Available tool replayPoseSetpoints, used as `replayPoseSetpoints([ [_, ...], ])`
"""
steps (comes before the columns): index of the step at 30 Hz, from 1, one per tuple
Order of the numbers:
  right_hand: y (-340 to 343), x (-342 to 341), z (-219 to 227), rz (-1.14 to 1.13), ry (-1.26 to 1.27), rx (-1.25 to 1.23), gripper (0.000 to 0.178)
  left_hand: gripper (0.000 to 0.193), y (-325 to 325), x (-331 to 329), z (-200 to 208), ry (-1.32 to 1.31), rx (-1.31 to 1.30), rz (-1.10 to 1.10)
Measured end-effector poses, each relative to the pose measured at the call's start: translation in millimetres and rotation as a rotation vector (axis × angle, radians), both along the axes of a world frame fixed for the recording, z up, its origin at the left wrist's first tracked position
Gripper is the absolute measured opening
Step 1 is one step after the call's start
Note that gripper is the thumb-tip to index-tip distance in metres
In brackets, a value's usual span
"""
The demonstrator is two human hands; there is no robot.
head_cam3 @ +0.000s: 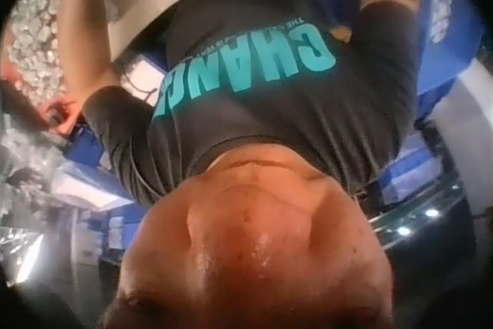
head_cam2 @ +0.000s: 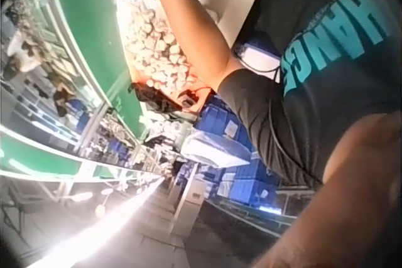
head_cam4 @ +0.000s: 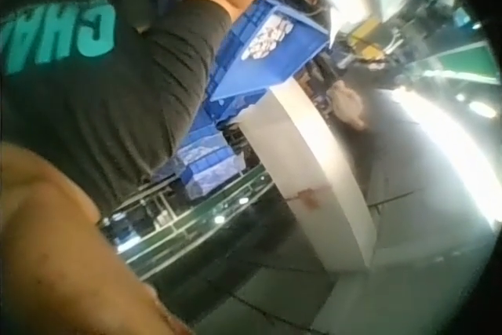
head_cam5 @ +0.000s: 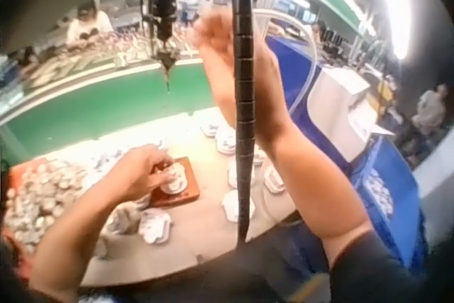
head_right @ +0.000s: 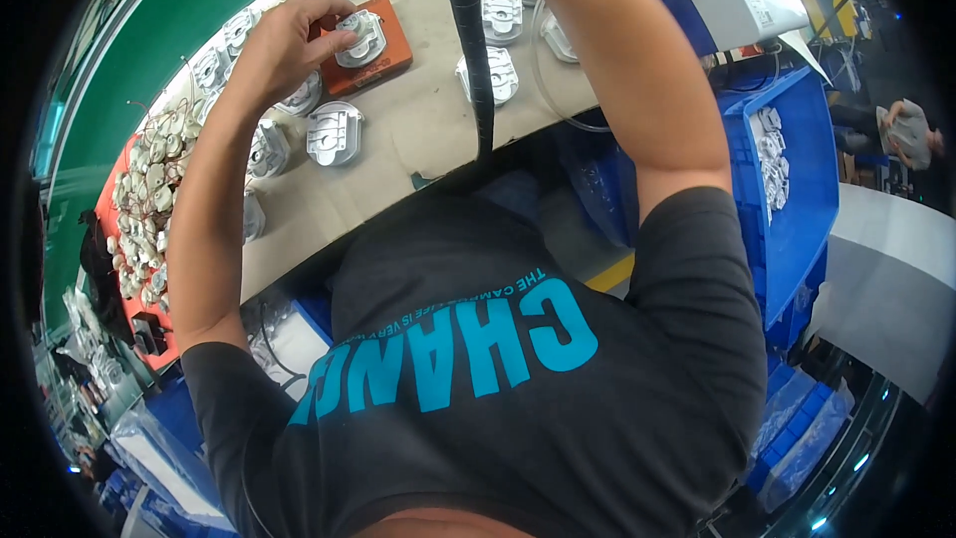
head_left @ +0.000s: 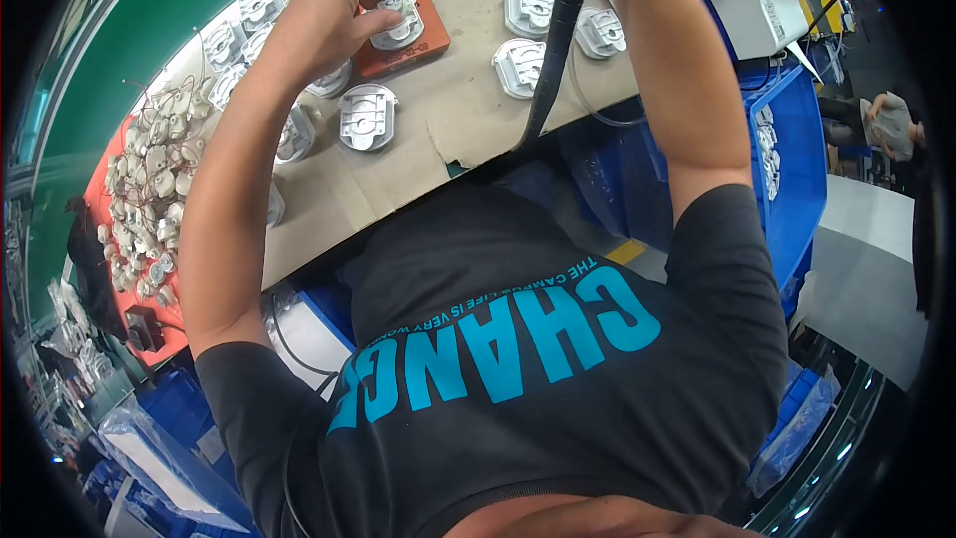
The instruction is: Assemble small electrical components, placing housings over motor coils and securing them with a tool.
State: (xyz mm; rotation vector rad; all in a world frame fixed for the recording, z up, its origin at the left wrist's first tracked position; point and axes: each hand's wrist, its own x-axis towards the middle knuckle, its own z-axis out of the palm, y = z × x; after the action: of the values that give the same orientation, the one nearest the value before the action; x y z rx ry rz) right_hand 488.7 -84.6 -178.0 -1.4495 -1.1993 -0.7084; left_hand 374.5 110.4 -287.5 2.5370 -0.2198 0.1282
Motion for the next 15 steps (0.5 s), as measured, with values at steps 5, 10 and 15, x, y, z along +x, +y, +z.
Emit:
replayPoseSetpoints([
  [5,-96,-6,-71,-0.194,0.191,-1.002,0.037,0.032,-2,-1,-2,-0.021,0.010,-0.023],
  [10,-106,-11,-91,-0.349,-0.042,-1.304,0.028,0.031,-1,1,0,-0.050,0.037,-0.043],
  [15,-97,17,-113,-0.371,0.112,-1.481,0.027,0.022,8,-22,30,-0.237,-0.101,0.011],
])
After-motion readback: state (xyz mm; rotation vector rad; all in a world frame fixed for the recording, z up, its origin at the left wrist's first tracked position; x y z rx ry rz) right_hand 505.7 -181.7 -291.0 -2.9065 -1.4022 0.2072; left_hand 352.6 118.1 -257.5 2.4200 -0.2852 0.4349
